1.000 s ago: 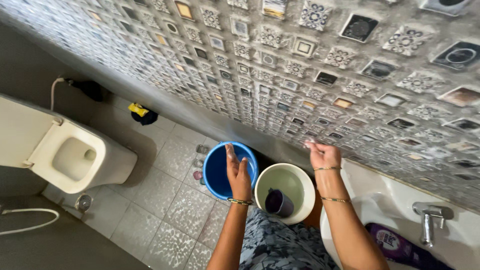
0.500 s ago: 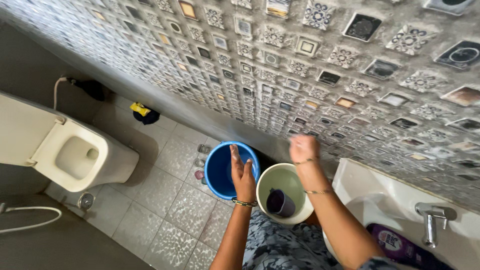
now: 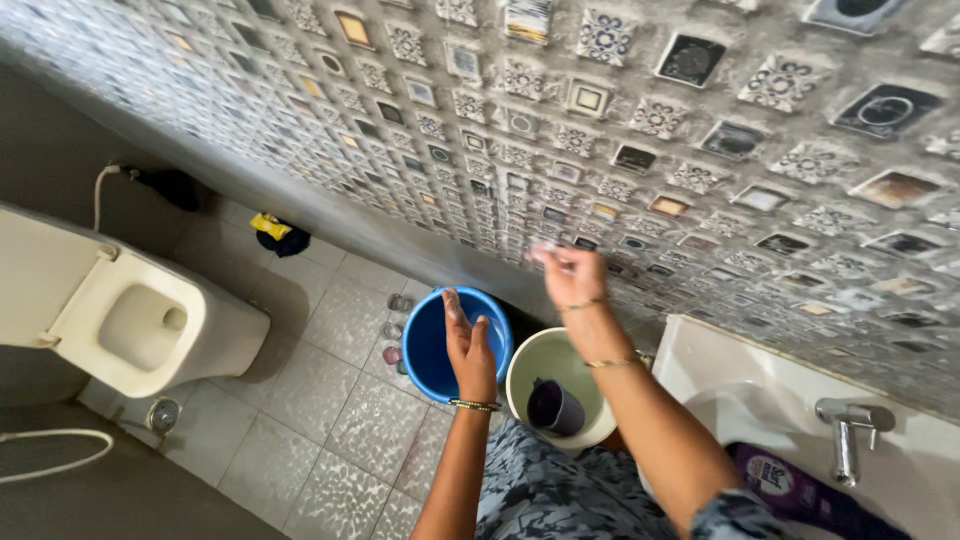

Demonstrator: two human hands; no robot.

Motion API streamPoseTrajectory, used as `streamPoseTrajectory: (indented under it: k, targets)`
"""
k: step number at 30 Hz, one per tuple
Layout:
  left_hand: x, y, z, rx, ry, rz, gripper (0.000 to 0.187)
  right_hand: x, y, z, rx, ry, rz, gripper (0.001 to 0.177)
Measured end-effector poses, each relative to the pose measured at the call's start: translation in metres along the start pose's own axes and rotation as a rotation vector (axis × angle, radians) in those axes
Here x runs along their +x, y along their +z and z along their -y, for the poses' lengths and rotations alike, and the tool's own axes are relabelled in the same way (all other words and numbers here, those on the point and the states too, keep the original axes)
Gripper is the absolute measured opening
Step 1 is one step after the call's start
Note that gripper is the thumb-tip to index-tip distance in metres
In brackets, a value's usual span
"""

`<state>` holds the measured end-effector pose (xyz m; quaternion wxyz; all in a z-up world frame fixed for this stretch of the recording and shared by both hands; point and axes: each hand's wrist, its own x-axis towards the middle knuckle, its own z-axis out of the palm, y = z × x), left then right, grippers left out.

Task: The person wipes a tiled bathroom wall and the edge of a sink with a cloth, then handles and rearranges several toothbrushes in a wall-mounted holder.

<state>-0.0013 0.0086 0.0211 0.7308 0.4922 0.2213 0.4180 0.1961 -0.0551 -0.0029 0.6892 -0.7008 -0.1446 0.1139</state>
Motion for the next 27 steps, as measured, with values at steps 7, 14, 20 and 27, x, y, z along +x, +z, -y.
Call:
streamPoseTrajectory:
  k: [7,14,20,27]
  targets:
    - [0.004,0.030,0.013,-0.091,-0.050,0.066,0.075,-0.014,-0.151,0.021,1.203,0.519,-0.280,0.045]
    - [-0.002,0.046,0.019,-0.024,-0.003,0.157,0.074,-0.068,-0.198,0.033,-0.111,0.327,-0.522,0.032]
    - [-0.010,0.039,0.020,-0.061,-0.048,0.128,0.075,-0.039,-0.125,0.003,-0.274,-0.089,-0.223,0.018]
    - [-0.008,0.009,0.008,-0.090,-0.026,0.043,0.074,0.041,0.046,-0.029,1.240,0.350,0.152,0.017]
